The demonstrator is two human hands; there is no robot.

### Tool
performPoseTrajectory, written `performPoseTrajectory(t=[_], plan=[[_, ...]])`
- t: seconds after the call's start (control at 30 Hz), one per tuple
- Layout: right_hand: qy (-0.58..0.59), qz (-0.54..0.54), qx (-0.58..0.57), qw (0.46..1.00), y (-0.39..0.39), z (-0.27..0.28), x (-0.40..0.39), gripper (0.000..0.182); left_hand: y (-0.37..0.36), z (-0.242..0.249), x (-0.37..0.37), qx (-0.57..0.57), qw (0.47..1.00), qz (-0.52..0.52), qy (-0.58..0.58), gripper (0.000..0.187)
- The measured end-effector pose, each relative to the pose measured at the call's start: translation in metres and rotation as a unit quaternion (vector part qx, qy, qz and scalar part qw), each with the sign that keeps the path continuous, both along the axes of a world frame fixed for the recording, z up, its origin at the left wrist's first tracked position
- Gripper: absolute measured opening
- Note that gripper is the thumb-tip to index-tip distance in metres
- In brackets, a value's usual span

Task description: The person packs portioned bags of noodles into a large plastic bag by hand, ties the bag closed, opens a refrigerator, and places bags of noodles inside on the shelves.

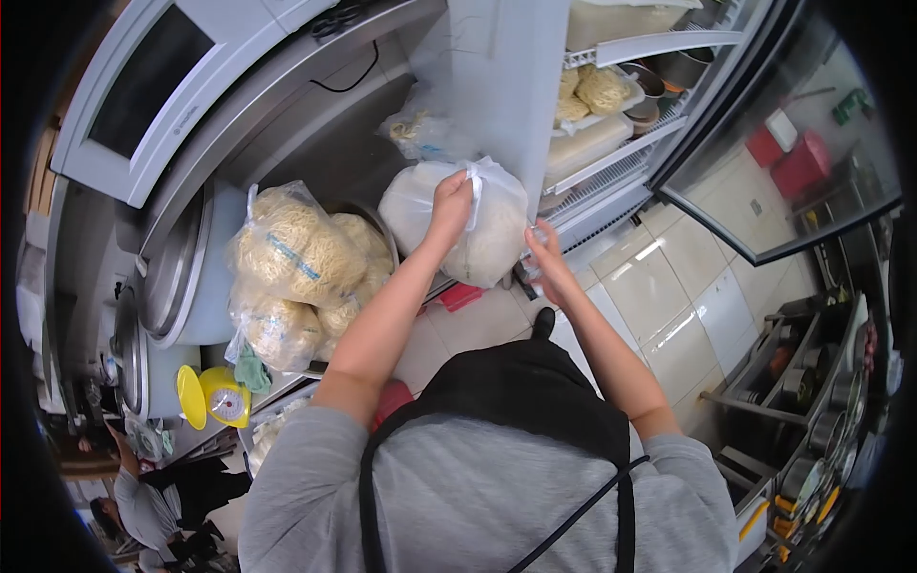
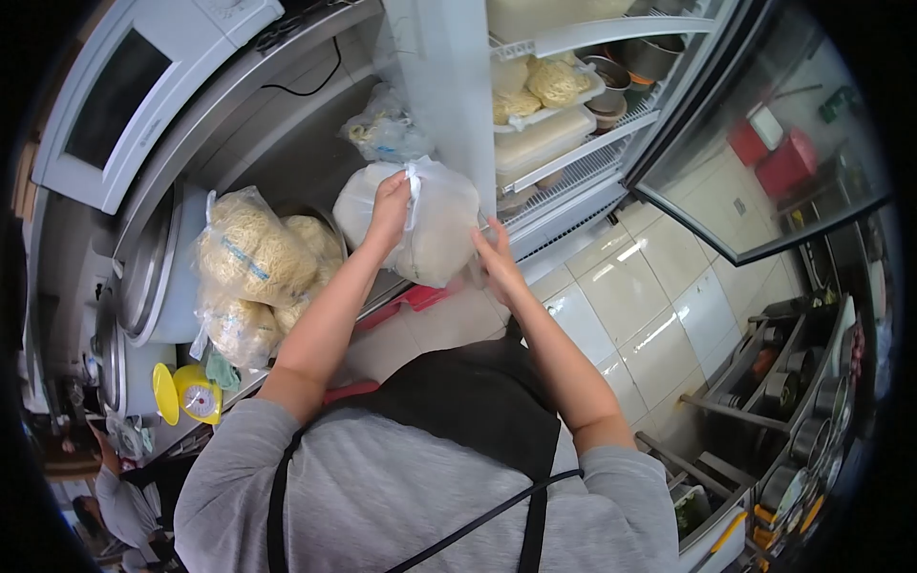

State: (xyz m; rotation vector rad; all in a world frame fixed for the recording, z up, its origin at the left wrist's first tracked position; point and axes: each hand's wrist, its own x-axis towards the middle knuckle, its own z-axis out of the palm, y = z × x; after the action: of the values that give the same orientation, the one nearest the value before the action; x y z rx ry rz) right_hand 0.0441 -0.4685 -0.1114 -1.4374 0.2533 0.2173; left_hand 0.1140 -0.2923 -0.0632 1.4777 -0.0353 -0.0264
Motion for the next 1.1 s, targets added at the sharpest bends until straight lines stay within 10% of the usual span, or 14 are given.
performPoseTrajectory(t=[0.03,0.13,0.47,0.87,1.1], plan=[[0.207,0.095,0.147,0.962,-0.005,-0.007,-0.006,0.071,-0.003,0.001,-0.006,0.001,1.000,-0.007,0.001,0.014],[0.152,0.177,0.352,0.906,-0.006,-0.023,-0.023,0.080,-0.022,0.012,-0.033,0.042,0.997,-0.051,-0.041,0.015],[0.113,-0.003,0.297,0.948,-0.153,-0.013,-0.105,0.077,-0.170,0.037,-0.085,0.077,0.966,-0.243,-0.032,0.033],[0.155,-0.399,0.302,0.852,-0.313,-0.161,-0.052,0.078,-0.438,-0.135,0.035,0.192,0.910,-0.368,-0.004,0.027],[0.108,-0.395,0.295,0.863,-0.350,-0.262,0.074,0.067,-0.484,-0.209,0.137,0.281,0.887,-0.340,-0.135,0.017]])
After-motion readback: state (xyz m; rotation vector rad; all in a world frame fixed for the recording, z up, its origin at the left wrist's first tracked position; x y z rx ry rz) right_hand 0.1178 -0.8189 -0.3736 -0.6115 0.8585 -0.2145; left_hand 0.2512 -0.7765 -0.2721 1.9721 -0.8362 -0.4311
